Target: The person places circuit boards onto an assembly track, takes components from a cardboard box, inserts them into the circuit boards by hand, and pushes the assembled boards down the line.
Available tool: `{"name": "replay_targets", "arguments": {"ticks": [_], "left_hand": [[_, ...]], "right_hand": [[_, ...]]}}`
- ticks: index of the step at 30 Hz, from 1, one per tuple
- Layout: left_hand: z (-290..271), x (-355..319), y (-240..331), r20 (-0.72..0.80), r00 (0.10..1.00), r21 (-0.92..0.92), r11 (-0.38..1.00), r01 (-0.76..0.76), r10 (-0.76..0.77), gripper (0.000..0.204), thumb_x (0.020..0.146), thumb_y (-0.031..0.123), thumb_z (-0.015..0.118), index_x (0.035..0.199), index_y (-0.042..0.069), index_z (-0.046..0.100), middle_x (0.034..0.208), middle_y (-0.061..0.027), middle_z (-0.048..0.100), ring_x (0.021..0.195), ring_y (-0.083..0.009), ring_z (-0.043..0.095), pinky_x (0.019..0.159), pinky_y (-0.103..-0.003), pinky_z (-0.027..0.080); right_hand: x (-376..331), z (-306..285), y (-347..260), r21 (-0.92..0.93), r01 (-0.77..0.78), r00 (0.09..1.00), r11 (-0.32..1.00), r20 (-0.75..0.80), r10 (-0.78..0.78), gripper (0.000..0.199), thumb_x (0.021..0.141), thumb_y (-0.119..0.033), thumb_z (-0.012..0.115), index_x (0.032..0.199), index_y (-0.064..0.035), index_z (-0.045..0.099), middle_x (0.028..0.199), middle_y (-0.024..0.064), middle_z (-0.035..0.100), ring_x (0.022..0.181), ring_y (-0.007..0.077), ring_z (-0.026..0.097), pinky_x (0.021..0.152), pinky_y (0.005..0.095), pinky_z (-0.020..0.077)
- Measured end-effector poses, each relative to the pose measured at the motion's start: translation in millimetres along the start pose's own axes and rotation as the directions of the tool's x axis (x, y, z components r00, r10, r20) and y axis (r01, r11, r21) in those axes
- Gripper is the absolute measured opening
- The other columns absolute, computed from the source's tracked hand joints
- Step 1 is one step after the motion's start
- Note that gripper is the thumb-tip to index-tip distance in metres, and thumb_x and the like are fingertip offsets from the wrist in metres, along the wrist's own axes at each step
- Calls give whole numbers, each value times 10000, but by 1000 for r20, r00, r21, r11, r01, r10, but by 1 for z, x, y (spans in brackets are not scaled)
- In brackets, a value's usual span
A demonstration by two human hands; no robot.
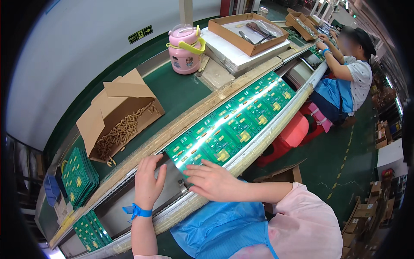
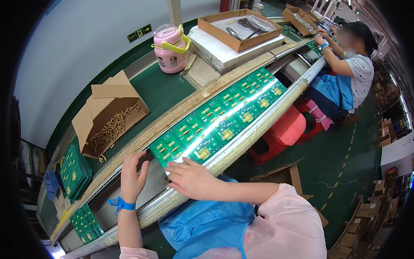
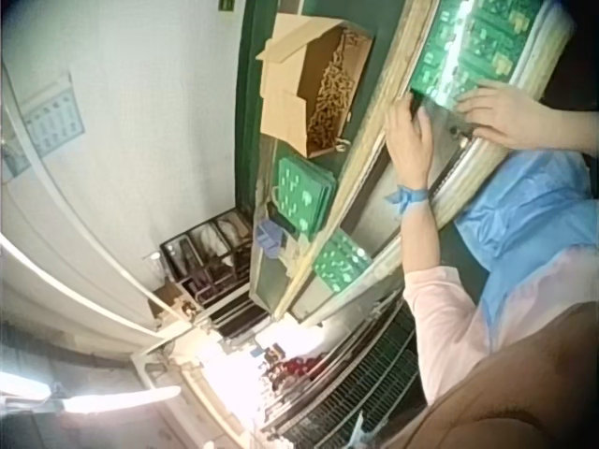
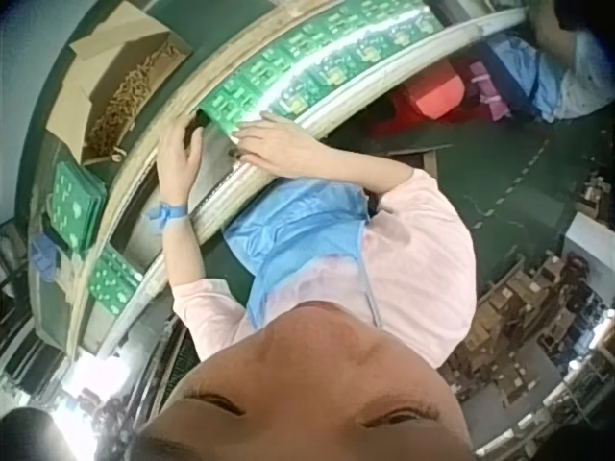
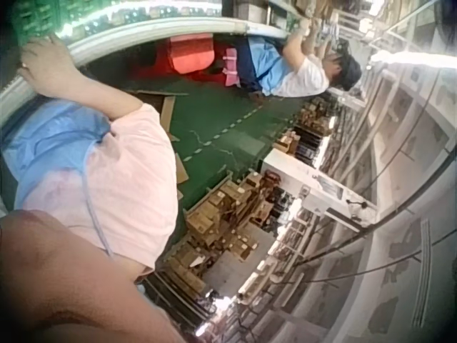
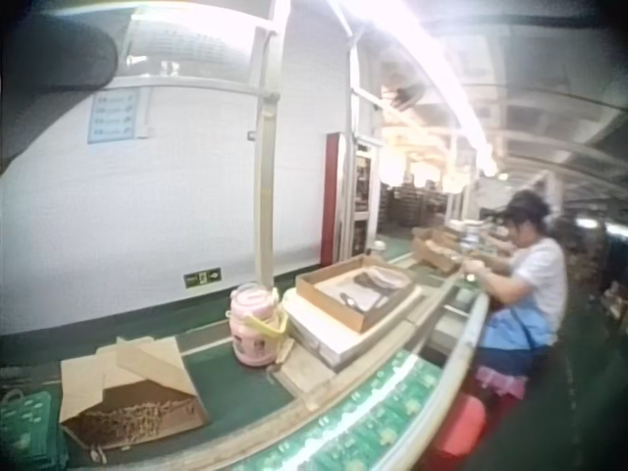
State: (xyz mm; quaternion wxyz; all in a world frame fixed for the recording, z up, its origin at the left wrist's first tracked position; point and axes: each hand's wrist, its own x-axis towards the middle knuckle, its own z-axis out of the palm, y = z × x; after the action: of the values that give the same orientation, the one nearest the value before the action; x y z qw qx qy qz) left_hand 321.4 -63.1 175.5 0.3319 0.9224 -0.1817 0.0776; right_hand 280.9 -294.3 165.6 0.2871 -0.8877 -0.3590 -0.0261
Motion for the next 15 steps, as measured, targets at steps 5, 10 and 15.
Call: {"name": "replay_targets", "arguments": {"ticks": [5, 10, 15], "left_hand": [[2, -3, -3, 1, 1000, -9, 1000, -1, 1, 251, 877, 97, 652, 1115, 22, 621, 1045, -172, 638, 996, -366, 594, 859, -422, 487], [0, -1, 1, 20, 1000, -14, 1000, -21, 22, 222, 869, 77, 645, 1083, 22, 633, 1028, -165, 642, 977, -357, 604, 845, -415, 492], [7, 5, 0, 51, 995, -29, 996, -80, 81, 201, 858, 63, 640, 1055, 25, 638, 1000, -152, 642, 953, -347, 609, 818, -417, 499]], "right_hand": [[-10, -16, 29, -4, -120, 984, 993, -130, 119, 168, 893, -217, 659, 970, -73, 699, 1122, 74, 700, 1175, 232, 615, 1069, 531, 378], [-31, -54, 70, -31, -342, 912, 939, -251, 323, 162, 831, -226, 722, 886, -74, 718, 1063, 94, 724, 1135, 251, 644, 1076, 557, 365], [-47, -87, 120, -69, -474, 808, 878, -432, 402, 181, 864, -210, 678, 900, -38, 720, 977, 128, 725, 1046, 296, 668, 1057, 548, 377]]}}
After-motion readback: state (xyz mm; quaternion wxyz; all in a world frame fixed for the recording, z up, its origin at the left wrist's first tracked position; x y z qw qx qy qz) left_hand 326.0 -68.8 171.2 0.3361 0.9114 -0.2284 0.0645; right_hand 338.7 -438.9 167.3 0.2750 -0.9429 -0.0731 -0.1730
